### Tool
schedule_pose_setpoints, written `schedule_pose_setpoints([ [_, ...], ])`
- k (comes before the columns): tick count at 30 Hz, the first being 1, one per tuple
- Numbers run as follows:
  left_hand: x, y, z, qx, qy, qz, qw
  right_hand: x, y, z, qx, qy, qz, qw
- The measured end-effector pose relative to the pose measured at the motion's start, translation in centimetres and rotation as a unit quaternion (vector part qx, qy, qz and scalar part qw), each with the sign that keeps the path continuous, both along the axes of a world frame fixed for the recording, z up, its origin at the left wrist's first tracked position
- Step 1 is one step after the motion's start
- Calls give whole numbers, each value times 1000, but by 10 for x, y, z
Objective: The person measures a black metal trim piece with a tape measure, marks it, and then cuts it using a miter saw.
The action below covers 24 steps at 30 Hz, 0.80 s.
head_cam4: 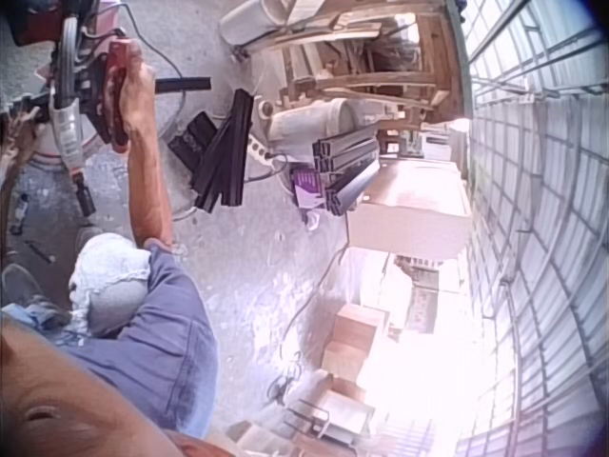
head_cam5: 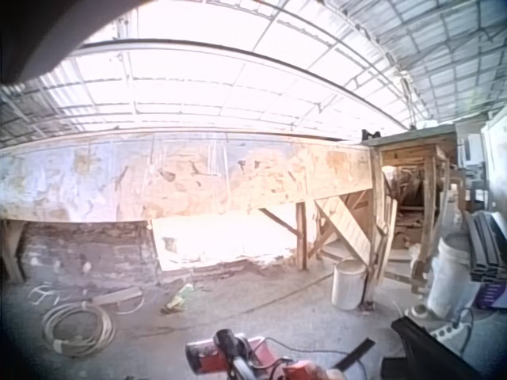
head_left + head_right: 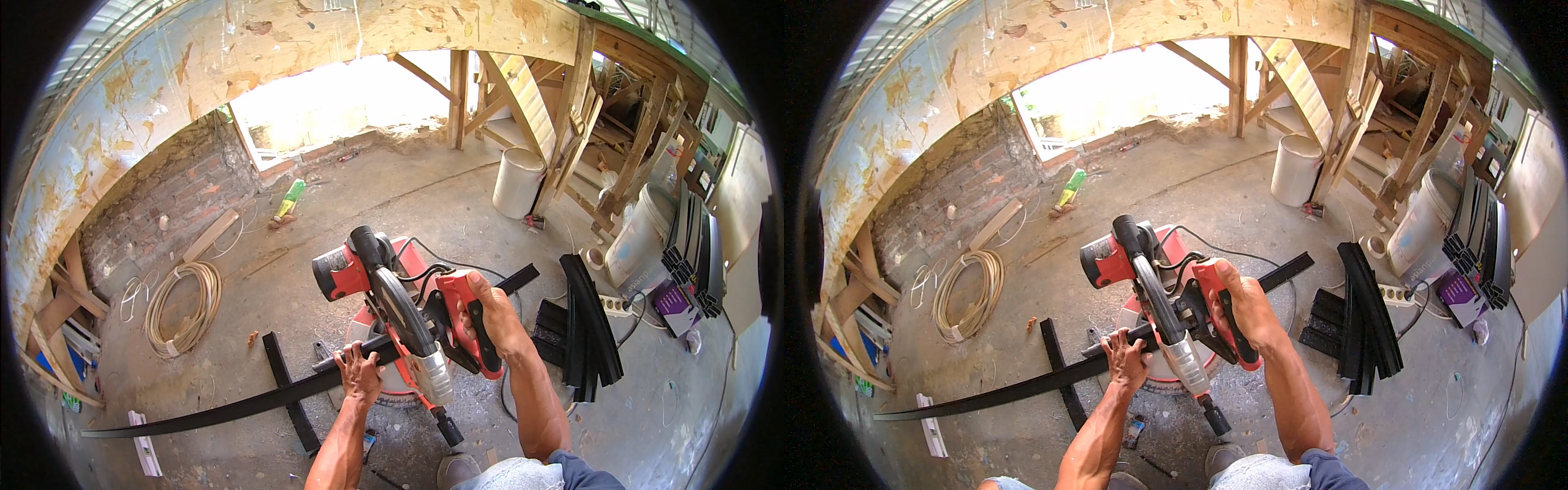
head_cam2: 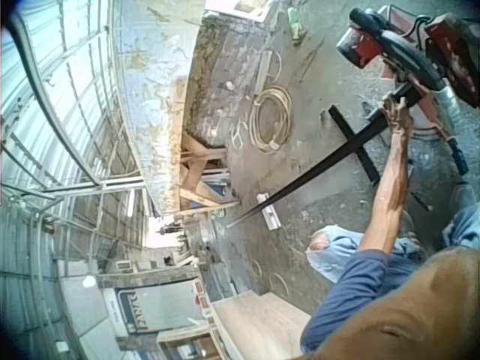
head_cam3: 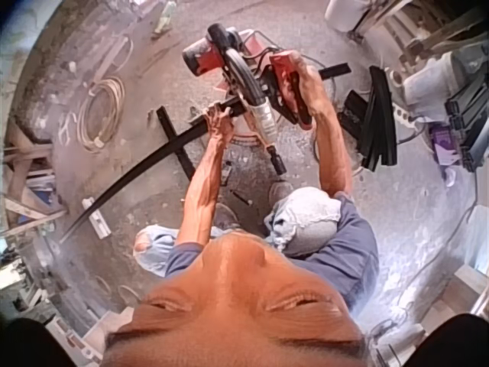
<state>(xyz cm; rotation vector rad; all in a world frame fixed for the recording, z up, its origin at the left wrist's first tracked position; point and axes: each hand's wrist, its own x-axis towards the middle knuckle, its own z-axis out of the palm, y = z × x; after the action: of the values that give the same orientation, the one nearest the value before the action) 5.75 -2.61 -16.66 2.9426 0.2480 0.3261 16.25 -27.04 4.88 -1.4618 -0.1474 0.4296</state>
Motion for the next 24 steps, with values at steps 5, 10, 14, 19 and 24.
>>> schedule_pose_setpoints([
  [5, 0, -1, 3, -3, 0, -4, 1000, 0, -1, 0, 5, 1, 1, 1000],
  [10, 0, 1, 0, -2, -2, -6, 1000, -2, 0, 3, 2, -4, 4, 1000],
  [14, 0, 0, 1, -2, -4, -6, 1000, -3, 1, 4, 7, -9, -1, 1000],
  [19, 0, -1, 3, -1, -1, -2, 1000, -1, 0, 0, -2, -10, 3, 1000],
  [24, 0, -1, 3, -5, -1, -4, 1000, -2, -1, 0, -3, -11, 4, 1000],
])
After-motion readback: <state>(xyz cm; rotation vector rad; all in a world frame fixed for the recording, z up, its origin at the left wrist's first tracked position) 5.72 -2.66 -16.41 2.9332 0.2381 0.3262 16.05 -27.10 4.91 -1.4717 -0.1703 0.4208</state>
